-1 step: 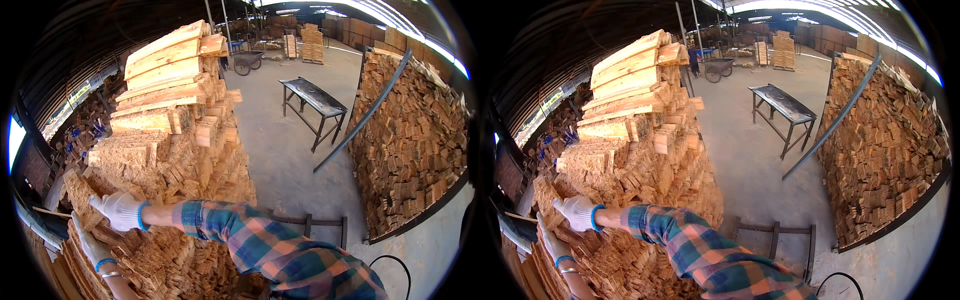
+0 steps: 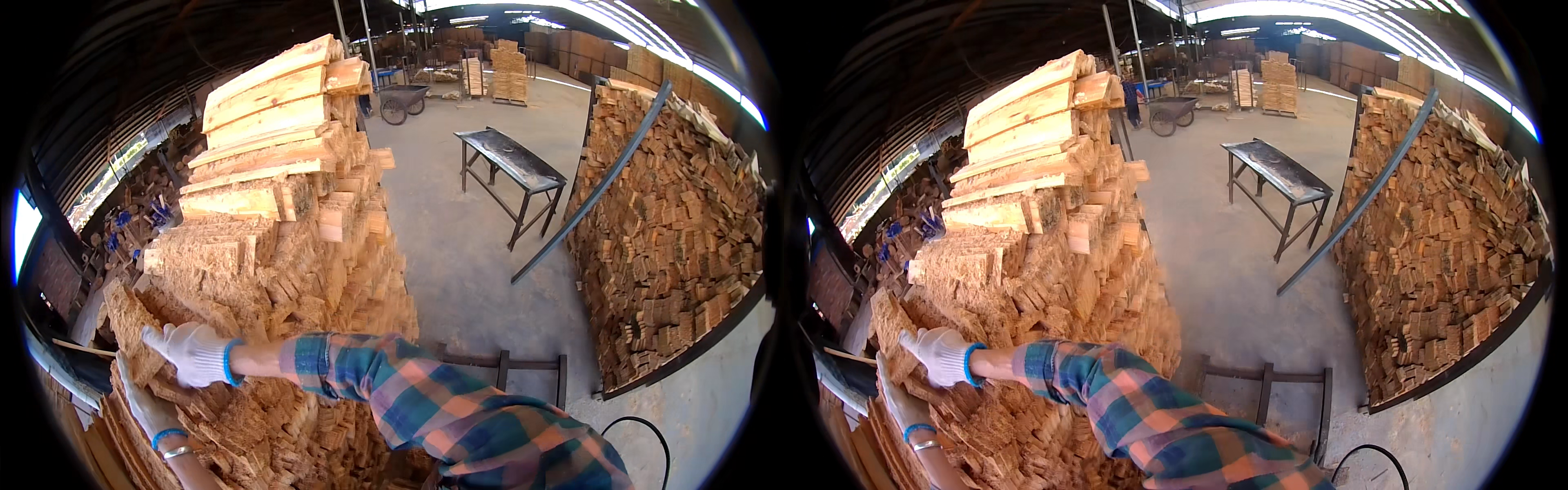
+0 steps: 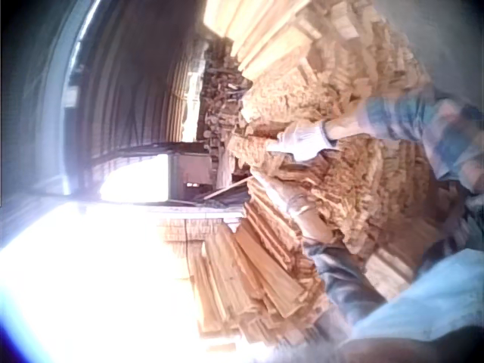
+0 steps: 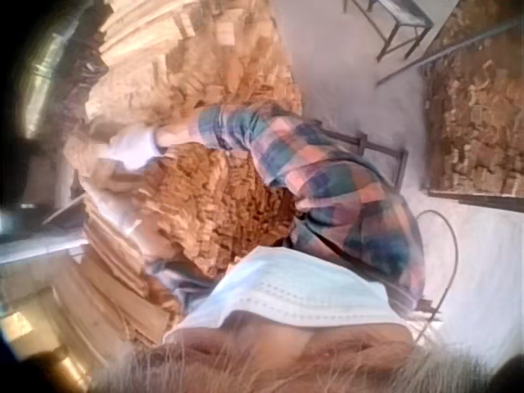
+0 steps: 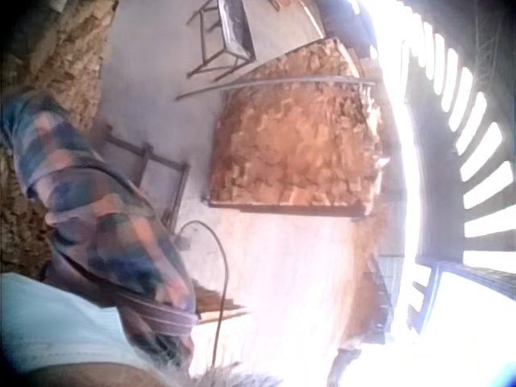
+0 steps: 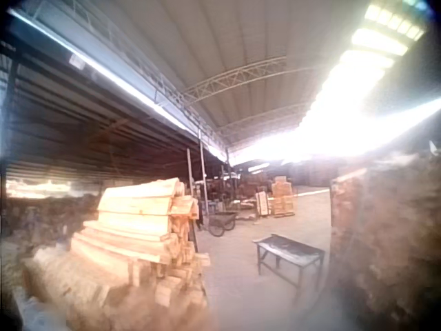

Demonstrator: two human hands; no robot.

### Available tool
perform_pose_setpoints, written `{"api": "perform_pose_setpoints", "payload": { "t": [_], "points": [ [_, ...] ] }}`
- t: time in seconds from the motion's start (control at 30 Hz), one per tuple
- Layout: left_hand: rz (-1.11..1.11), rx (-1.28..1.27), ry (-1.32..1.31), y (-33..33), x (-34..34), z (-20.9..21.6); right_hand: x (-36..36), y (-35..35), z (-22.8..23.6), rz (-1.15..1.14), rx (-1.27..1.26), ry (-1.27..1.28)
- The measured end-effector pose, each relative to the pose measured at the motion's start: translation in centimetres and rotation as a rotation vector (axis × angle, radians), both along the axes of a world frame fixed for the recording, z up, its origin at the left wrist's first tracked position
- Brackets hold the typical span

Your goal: The person repeatedly picks up wooden planks from a large pile and places them onto a wooden pallet. They arrange the planks in a neat stack, occasionally adjusting their position to ensure alignment. The task continues throughout the video, with the stack growing higher.

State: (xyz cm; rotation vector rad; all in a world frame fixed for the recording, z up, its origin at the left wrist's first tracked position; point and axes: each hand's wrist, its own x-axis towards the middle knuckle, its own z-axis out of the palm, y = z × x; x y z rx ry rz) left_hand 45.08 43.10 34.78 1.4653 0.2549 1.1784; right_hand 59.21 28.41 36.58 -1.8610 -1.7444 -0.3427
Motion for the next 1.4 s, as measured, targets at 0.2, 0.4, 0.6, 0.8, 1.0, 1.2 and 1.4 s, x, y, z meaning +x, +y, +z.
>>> {"api": "perform_pose_setpoints", "payload": {
  "t": [0.2,0.4,0.6,0.8,1.0,1.2,1.4],
  "points": [
    [-0.101,-0.608,-0.182,1.3,-5.5,-1.6,-2.2,3.2,0.2,0.425,0.354,0.888],
    [0.15,-0.651,-0.131,-2.1,-6.0,-1.1,-4.0,7.0,-3.5,0.087,0.209,0.55],
    [0.016,-0.478,-0.209,2.1,-8.9,-4.5,-7.5,7.9,-1.0,0.244,0.2,0.894],
    [-0.174,-0.566,-0.391,1.1,-6.0,-6.3,-3.9,2.1,-1.3,0.334,-0.095,0.903],
    [-0.223,-0.561,-0.504,0.5,-6.9,-4.3,-3.8,-5.1,-5.0,0.178,-0.172,0.93],
    [-0.193,-0.641,-0.475,-0.7,-7.2,-3.5,-5.2,-3.1,-9.4,0.302,0.068,1.34],
    [-0.25,-0.572,-0.477,-0.9,-5.4,-3.6,-6.3,-2.3,-6.5,0.476,0.352,1.981]
  ]
}}
